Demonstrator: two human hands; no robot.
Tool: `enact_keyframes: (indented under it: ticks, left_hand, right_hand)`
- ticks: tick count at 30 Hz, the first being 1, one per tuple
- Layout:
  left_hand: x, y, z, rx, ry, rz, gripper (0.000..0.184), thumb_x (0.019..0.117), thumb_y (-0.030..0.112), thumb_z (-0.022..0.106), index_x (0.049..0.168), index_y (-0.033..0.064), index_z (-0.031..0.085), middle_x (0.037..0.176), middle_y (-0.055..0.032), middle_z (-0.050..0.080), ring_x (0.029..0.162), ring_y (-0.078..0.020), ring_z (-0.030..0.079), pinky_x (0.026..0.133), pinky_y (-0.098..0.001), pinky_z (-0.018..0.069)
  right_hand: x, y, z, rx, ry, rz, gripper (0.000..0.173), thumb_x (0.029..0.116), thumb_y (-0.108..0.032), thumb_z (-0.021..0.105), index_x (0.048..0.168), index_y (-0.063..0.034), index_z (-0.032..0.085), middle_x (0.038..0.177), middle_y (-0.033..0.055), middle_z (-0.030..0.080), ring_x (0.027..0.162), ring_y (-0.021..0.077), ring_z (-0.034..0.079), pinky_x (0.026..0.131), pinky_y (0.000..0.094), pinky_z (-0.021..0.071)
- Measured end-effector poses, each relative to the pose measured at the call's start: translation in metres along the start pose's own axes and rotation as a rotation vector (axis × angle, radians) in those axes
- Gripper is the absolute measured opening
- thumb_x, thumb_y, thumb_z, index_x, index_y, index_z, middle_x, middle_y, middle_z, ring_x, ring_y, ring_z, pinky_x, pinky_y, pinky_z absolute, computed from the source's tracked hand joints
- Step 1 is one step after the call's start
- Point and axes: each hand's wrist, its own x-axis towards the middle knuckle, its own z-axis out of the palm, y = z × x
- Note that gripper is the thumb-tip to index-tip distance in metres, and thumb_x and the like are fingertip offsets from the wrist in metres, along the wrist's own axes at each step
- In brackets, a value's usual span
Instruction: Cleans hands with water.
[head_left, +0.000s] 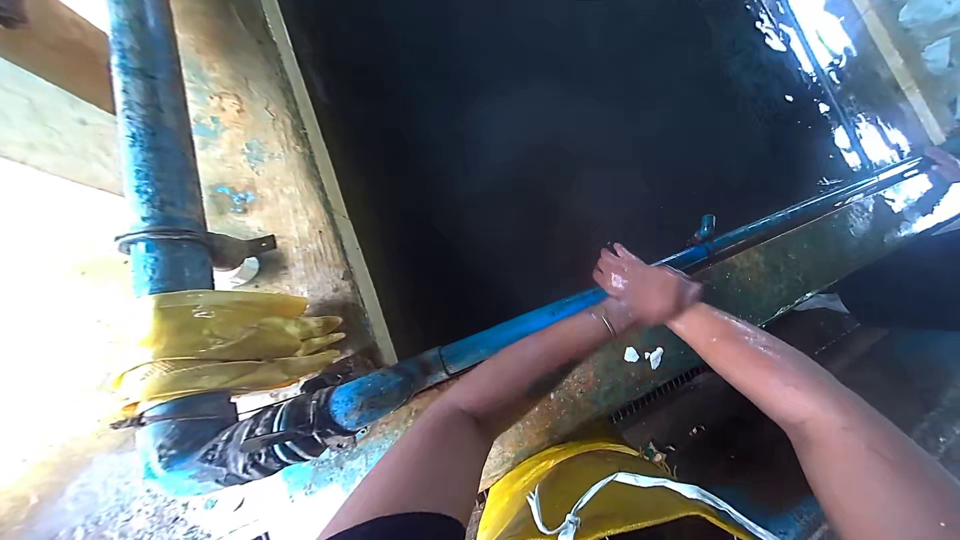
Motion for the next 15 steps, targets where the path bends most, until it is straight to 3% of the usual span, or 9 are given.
enact_keyframes:
  ticks: [1, 2, 3, 6, 9, 11, 13, 15]
  left_hand:
    - [0.006, -0.004, -0.012, 0.042, -0.119, -0.107, 0.046, 0.1091, 0.039, 0.041, 0.096, 0.0058, 0.069, 0.093, -0.0155, 0.070, 0.098, -0.0334, 0.067, 0.090, -0.0589, 0.0475]
    - [0.010, 0.000, -0.019, 0.044, -0.178, -0.095, 0.048, 0.1093, 0.040, 0.040, 0.095, 0.0053, 0.070, 0.095, -0.0160, 0.070, 0.100, -0.0347, 0.067, 0.089, -0.0605, 0.0487]
    - [0.011, 0.011, -0.018, 0.008, -0.175, 0.000, 0.048, 0.1092, 0.038, 0.040, 0.096, 0.0039, 0.071, 0.097, -0.0162, 0.071, 0.101, -0.0342, 0.067, 0.088, -0.0577, 0.0505]
    - [0.012, 0.040, -0.012, -0.186, -0.123, 0.277, 0.048, 0.1099, 0.032, 0.037, 0.094, -0.0024, 0.068, 0.094, -0.0185, 0.068, 0.097, -0.0327, 0.066, 0.085, -0.0504, 0.0501]
    - [0.025, 0.008, -0.018, -0.150, -0.283, 0.181, 0.041, 0.1098, 0.025, 0.042, 0.100, -0.0054, 0.068, 0.101, -0.0214, 0.068, 0.103, -0.0343, 0.065, 0.092, -0.0513, 0.0499]
    - [0.029, 0.010, -0.025, -0.084, -0.385, 0.166, 0.045, 0.1102, 0.030, 0.040, 0.105, -0.0047, 0.068, 0.107, -0.0223, 0.067, 0.108, -0.0357, 0.064, 0.094, -0.0541, 0.0483]
    - [0.021, 0.043, -0.023, -0.115, -0.336, 0.293, 0.050, 0.1111, 0.034, 0.036, 0.104, -0.0041, 0.068, 0.110, -0.0211, 0.068, 0.112, -0.0339, 0.064, 0.097, -0.0505, 0.0481]
    - [0.012, 0.064, -0.021, -0.210, -0.261, 0.399, 0.048, 0.1105, 0.029, 0.036, 0.098, -0.0059, 0.067, 0.104, -0.0225, 0.067, 0.107, -0.0352, 0.064, 0.094, -0.0499, 0.0478]
  right_hand:
    - [0.002, -0.003, -0.003, 0.002, -0.106, -0.024, 0.036, 0.1017, -0.023, 0.059, 0.129, -0.0004, 0.066, 0.138, 0.0233, 0.060, 0.142, 0.0439, 0.044, 0.122, 0.0644, 0.0229]
    - [0.002, -0.002, 0.000, 0.021, -0.085, -0.092, 0.032, 0.1040, -0.020, 0.055, 0.128, -0.0006, 0.067, 0.136, 0.0232, 0.061, 0.142, 0.0430, 0.045, 0.123, 0.0630, 0.0207]
    - [0.005, 0.004, 0.016, 0.051, 0.141, -0.212, 0.023, 0.0992, -0.011, 0.057, 0.111, 0.0022, 0.073, 0.116, 0.0261, 0.069, 0.127, 0.0461, 0.057, 0.117, 0.0662, 0.0290]
    - [0.001, -0.011, -0.021, -0.098, 0.046, -0.192, 0.025, 0.1021, 0.000, 0.048, 0.116, 0.0061, 0.068, 0.122, 0.0268, 0.065, 0.134, 0.0430, 0.053, 0.120, 0.0601, 0.0316]
    - [0.008, -0.013, -0.001, -0.097, -0.069, -0.132, 0.031, 0.1051, -0.001, 0.044, 0.124, 0.0088, 0.066, 0.135, 0.0272, 0.061, 0.143, 0.0436, 0.044, 0.123, 0.0592, 0.0211]
    - [0.017, -0.011, 0.016, -0.064, 0.019, -0.147, 0.030, 0.1052, 0.000, 0.043, 0.118, 0.0084, 0.069, 0.128, 0.0252, 0.066, 0.137, 0.0410, 0.051, 0.121, 0.0550, 0.0260]
    - [0.011, -0.015, 0.000, -0.055, -0.027, -0.235, 0.029, 0.1046, -0.003, 0.045, 0.115, 0.0087, 0.069, 0.125, 0.0289, 0.065, 0.136, 0.0450, 0.050, 0.120, 0.0613, 0.0267]
    - [0.004, -0.018, -0.012, -0.100, -0.060, -0.240, 0.029, 0.1045, 0.000, 0.042, 0.115, 0.0106, 0.067, 0.128, 0.0314, 0.062, 0.138, 0.0464, 0.047, 0.121, 0.0618, 0.0256]
